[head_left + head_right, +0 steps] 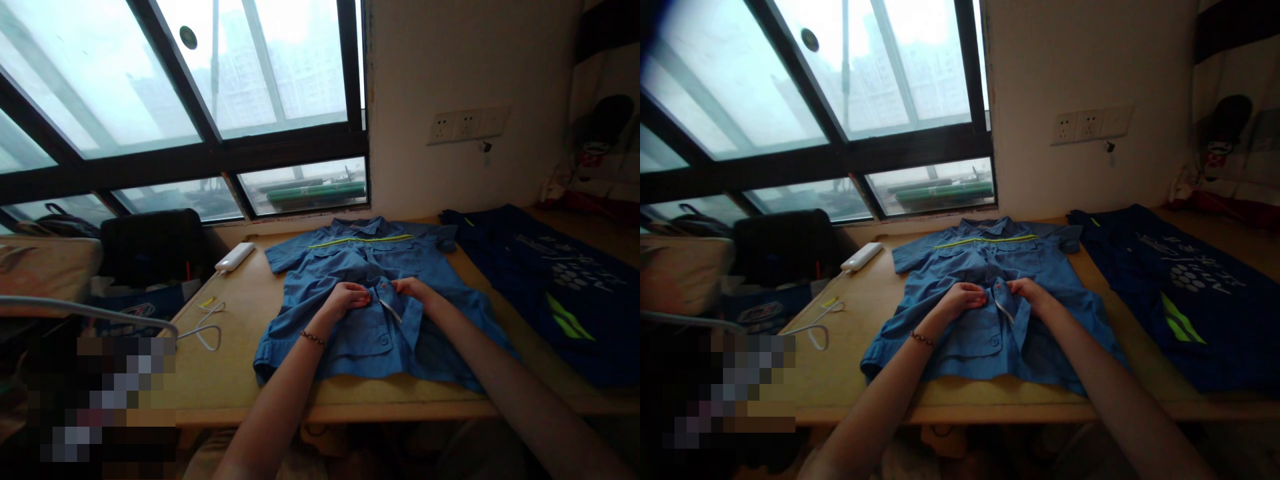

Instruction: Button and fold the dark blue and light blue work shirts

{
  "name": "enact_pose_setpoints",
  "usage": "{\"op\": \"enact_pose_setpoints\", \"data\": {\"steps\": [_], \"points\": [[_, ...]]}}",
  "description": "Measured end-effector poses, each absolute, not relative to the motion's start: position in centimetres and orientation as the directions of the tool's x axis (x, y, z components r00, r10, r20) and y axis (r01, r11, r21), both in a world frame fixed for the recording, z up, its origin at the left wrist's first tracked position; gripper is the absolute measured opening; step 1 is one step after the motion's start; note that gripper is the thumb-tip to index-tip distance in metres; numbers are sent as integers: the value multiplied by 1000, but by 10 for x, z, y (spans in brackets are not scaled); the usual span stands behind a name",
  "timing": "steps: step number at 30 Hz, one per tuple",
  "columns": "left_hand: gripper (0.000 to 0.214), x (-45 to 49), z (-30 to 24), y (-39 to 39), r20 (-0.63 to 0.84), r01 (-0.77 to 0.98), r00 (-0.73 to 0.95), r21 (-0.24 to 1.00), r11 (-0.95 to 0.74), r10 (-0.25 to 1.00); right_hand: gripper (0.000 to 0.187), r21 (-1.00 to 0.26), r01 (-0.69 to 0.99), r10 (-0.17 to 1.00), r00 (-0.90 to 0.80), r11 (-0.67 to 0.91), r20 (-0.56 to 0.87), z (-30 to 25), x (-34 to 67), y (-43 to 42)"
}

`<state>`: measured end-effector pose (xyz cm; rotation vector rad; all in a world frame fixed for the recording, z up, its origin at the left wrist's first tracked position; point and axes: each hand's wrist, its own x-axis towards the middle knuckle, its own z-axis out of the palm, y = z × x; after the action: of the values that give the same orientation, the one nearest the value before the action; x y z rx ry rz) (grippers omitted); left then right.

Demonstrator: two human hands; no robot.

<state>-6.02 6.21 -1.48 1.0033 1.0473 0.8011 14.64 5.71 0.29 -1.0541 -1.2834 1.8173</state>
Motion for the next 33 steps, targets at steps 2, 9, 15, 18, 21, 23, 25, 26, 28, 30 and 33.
{"op": "enact_pose_setpoints", "data": {"steps": [2,9,15,18,21,23,25,26,28,30,33], "points": [[18,-62,-15,63,-319,-104,326,923,370,890,31,-908,-105,807,-507,-407,-303,-2,144,58],[17,-59,-13,62,-344,-175,355,889,423,869,29,-872,-174,816,-471,-457,-334,-6,141,53],[16,-59,-12,61,-340,-142,361,900,412,868,29,-899,-181,851,-437,-400,-291,-2,139,48],[16,-59,-13,61,-330,-130,365,908,399,870,28,-921,-176,863,-445,-347,-240,-4,140,48],[18,-58,-13,61,-327,-130,360,910,394,874,25,-938,-163,861,-468,-307,-200,-7,140,48],[18,-57,-12,60,-332,-133,348,909,396,877,24,-940,-149,854,-479,-308,-204,-7,139,48],[18,-57,-11,59,-338,-133,333,908,398,880,23,-941,-136,857,-469,-309,-214,-8,139,48],[17,-56,-11,59,-342,-132,322,907,399,883,23,-944,-125,864,-452,-306,-220,-8,139,48],[17,-56,-12,59,-344,-133,304,908,397,888,23,-958,-74,885,-409,-278,-225,-9,139,49],[16,-55,-13,59,-340,-132,298,911,391,892,24,-978,16,904,-380,-206,-197,-12,137,50],[19,-54,-16,59,-330,-130,312,914,384,891,25,-990,143,946,-320,-8,-54,-16,132,50]]}}
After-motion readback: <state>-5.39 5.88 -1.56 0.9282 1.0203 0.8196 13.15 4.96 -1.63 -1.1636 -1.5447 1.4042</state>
